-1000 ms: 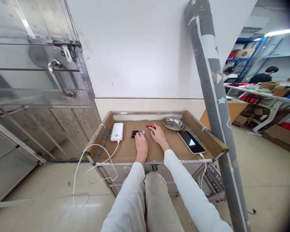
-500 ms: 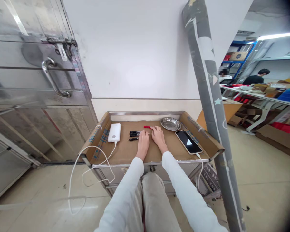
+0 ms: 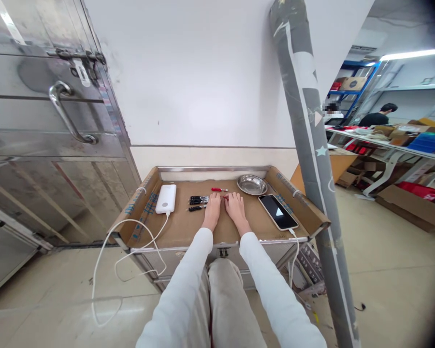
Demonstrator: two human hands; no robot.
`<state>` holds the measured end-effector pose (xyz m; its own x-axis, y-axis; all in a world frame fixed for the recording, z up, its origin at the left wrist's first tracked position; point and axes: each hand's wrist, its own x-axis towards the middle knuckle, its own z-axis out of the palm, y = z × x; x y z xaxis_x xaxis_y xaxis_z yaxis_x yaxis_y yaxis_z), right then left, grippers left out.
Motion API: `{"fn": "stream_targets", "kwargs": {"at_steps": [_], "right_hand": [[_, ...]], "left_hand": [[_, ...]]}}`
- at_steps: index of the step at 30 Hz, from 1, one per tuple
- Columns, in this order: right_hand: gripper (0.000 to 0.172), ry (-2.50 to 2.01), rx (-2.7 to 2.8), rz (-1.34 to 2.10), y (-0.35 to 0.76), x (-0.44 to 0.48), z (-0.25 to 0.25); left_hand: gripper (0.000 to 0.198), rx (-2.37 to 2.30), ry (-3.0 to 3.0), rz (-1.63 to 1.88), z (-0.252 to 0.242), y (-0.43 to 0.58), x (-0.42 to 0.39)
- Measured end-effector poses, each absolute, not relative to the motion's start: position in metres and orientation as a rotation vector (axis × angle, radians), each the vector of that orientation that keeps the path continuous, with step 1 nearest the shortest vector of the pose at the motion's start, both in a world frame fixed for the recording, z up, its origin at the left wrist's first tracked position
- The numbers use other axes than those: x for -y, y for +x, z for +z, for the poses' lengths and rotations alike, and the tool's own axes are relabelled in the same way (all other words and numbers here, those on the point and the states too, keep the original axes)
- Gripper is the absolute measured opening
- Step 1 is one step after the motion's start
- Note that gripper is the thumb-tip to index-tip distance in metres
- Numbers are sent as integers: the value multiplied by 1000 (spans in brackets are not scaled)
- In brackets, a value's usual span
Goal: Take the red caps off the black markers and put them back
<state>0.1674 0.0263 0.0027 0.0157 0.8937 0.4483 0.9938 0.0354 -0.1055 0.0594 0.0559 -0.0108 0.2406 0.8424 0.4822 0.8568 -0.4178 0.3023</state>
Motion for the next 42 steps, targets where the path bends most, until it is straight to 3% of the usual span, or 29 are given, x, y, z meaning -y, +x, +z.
{"fn": "stream_targets", "kwargs": {"at_steps": [16,22,30,36,42], "right_hand": [[32,-1700,1957,-81,175,-34,-4],[30,-1783,1916,-113,172,-28,1],[31,-1868,1633,-286,171,0,10],[34,-1790,1612,-247,172,2,10],[34,-1753,1591,-197,171,7,13]], "left_hand": [[24,1597,-2574,-894,-2,57,-51],[38,1548,-2590,-979,-3,60,-53],[40,1598,-2389,-900,1,80,-69],[21,1503,-2494,-733,4,71,-50],[19,1563,-2426,-767,9,51,-13]]}}
